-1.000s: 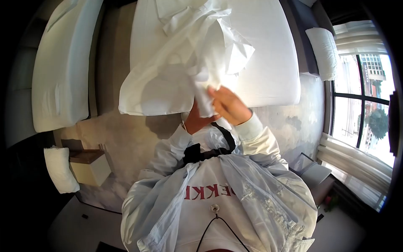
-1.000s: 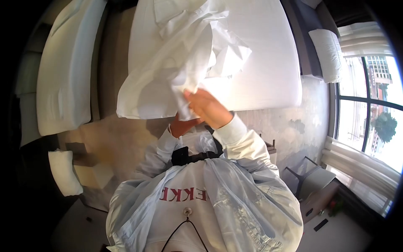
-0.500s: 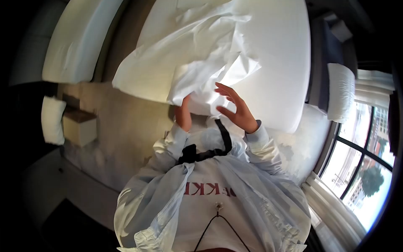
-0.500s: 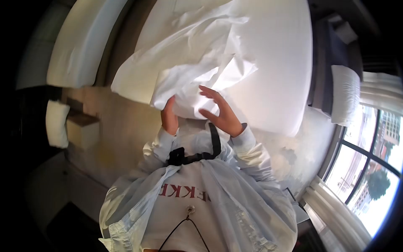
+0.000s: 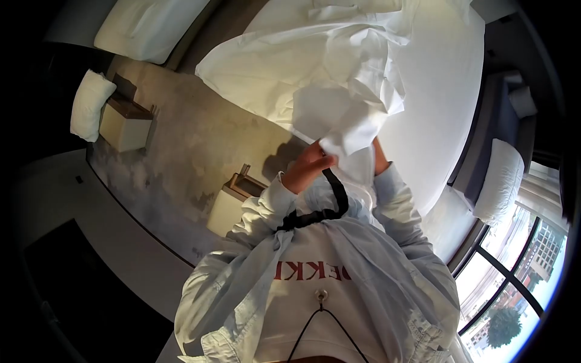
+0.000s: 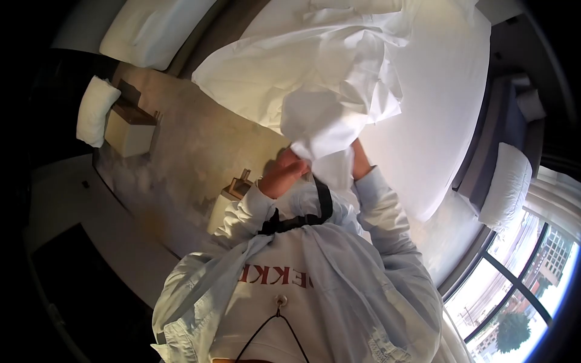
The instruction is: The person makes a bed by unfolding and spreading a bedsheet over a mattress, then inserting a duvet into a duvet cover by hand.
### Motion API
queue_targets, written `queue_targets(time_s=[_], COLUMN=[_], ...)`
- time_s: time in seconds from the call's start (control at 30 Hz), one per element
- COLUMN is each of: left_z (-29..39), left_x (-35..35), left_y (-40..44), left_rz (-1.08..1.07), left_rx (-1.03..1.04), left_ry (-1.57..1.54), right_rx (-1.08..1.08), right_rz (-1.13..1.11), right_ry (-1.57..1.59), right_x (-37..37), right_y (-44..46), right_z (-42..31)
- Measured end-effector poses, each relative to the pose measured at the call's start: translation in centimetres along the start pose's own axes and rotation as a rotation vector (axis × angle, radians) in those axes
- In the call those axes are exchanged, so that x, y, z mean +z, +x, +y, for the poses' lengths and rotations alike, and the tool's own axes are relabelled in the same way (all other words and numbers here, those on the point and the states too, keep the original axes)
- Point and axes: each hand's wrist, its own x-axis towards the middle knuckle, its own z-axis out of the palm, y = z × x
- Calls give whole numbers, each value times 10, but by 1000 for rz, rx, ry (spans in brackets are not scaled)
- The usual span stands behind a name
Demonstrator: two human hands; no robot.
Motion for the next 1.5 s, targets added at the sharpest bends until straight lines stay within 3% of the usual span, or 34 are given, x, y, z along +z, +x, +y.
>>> queue_targets(time_s=[0.07,0.1,0.17,0.2,0.27,0.33,0.47,0.53,0.63,0.67,0.73,0.77,0.87,0.97,1.0,1.07,1.1,1.17,1.27,1.3,1.33,1.37,1.4,1.43,1.5], left_z=[1,-6,-23,-28,-49,-64,-87,-74,-84,-97,-137,-148,-118,-231,-214,-222,-200,-152,-46,-10,27,71,90,113,122], left_x=[-15,-30,-61,-69,-51,-57,-69,-54,-27,-23,-18,4,55,-34,-38,-89,-100,-139,-148,-130,-113,-49,-42,9,47], left_y=[13,19,18,12,9,3,13,29,57,67,79,83,60,58,57,60,59,45,-1,-18,-34,-52,-78,-80,-82], left_rz=[-254,-214,-96,21,-99,-138,-108,-79,235,217,353,433,621,331,543,648,748,859,1002,991,974,999,836,851,925], left_rx=[-24,-52,-173,-295,-437,-474,-441,-455,-473,-482,-609,-950,-1061,-664,-562,-423,-367,-228,238,448,665,843,947,1030,1201], left_ry=[-445,-360,-333,-293,-383,-759,-1021,-993,-1110,-1103,-648,-388,-239,-804,-836,-800,-833,-791,-475,-303,-142,87,435,320,958], right_rx=[147,44,296,303,179,71,-154,-280,-405,-431,-459,-469,-498,-437,-438,-384,-382,-431,-516,-428,-417,-412,-426,-441,-473], right_rz=[37,133,485,489,544,487,237,122,-25,-70,-138,-155,-97,-212,-218,-81,-86,156,50,289,303,323,340,363,423], right_ry=[-151,153,840,832,888,1070,1398,1545,1685,1710,1773,1794,1830,1861,1863,1752,1758,1548,1392,1339,1346,1340,1327,1306,1255], right_x=[-23,-21,11,16,26,39,51,38,9,2,-4,-5,-6,-11,-18,-43,-60,-101,-141,-154,-173,-192,-211,-229,-261], right_y=[5,8,28,20,-18,-37,-58,-66,-81,-85,-90,-93,-104,-105,-107,-112,-115,-121,-119,-121,-121,-117,-118,-119,-129], right_z=[-16,-26,-111,-111,-139,-140,-145,-158,-176,-180,-181,-182,-188,-207,-211,-219,-217,-201,-166,-162,-156,-152,-151,-151,-152])
